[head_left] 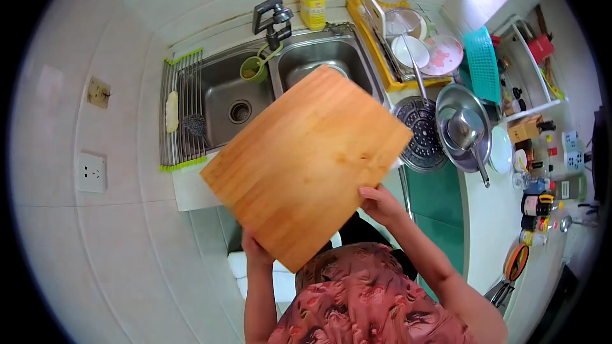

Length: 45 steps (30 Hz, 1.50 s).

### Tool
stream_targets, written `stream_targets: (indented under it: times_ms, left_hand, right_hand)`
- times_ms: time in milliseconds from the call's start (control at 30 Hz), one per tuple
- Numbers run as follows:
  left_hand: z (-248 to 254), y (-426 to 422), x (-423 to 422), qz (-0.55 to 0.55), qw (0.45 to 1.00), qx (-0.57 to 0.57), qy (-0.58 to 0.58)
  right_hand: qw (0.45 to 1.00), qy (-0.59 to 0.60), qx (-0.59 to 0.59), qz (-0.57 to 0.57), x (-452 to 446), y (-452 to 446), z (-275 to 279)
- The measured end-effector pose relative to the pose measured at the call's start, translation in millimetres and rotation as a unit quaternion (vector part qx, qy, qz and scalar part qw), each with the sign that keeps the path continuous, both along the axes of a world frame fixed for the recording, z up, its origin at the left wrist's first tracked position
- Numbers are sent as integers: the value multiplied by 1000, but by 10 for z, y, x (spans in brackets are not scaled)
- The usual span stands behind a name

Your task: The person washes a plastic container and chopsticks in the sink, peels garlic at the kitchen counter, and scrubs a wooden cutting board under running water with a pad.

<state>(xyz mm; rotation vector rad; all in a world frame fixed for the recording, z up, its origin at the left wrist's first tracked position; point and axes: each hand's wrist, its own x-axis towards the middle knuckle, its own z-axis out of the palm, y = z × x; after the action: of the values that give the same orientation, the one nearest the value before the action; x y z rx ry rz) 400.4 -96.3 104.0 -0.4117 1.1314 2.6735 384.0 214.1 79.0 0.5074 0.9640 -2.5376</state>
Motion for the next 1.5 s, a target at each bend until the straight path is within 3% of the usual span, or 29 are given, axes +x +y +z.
stream_targets:
  times_ms: [100, 200, 300, 400, 433, 633, 733, 833, 867, 933, 967, 1033, 1067, 1133, 1200, 1267, 1367, 1467, 1500]
  left_hand:
    - [173, -112, -272, 170, 982, -41, -77]
    - [-182, -455, -457, 212, 972, 27, -101]
    - [-337, -532, -833, 210, 951, -67, -215]
    - [-397, -503, -1083, 138, 954, -92, -249]
    - [-397, -433, -1121, 123, 964, -78, -222]
    - [-444, -217, -1305, 282, 949, 38, -136]
    - [-342, -271, -1463, 297, 942, 46, -148]
    - [-273, -463, -1604, 270, 945, -19, -181]
    - [-237, -465, -1635, 302, 921, -197, -145]
    - [-13, -393, -1652, 332, 778, -530, -61]
    - [159, -348, -1622, 359, 725, -588, -22]
    - [206, -269, -1524, 142, 706, -651, 240]
    - [201, -208, -1500, 31, 665, -651, 365]
    - [-28, 133, -1763, -105, 691, -625, 348]
    - [-446, 429, -2156, -117, 683, -662, 287]
    - [-893, 661, -2495, -63, 550, -787, 271]
    - [-1601, 702, -2757, -103, 606, -738, 277]
    - [-1810, 507, -2785, -154, 755, -619, 154]
    - [-1654, 440, -2639, -186, 638, -725, 181]
  right_hand:
    - [998, -20, -53, 40, -408, -391, -221]
    - [994, -51, -71, 66, -772, -585, -350]
    - [990, -77, -62, 103, -1168, -626, -532]
    - [988, -107, -32, 108, -1436, -591, -716]
    - [987, -111, -30, 109, -1546, -584, -745]
    - [986, -146, -61, 55, -1873, -741, -526]
    - [981, -179, -73, 21, -1961, -881, -507]
    - [972, -226, -60, -18, -2129, -967, -380]
    - [970, -232, -60, -34, -2202, -1004, -326]
    - [967, -245, -48, -60, -2337, -1061, -219]
    - [965, -252, -34, -71, -2430, -1076, -166]
    - [966, -246, 1, -77, -2614, -1070, 9]
    - [967, -241, -7, -85, -2705, -1056, 81]
    - [968, -227, -23, -100, -2861, -1047, 200]
    - [963, -241, -23, -118, -2926, -1031, 293]
    - [959, -248, -46, -132, -2947, -1024, 341]
    - [962, -237, -32, -134, -2861, -1077, 368]
    - [953, -264, -42, -144, -2747, -1129, 222]
    - [954, -256, -58, -147, -2681, -1144, 179]
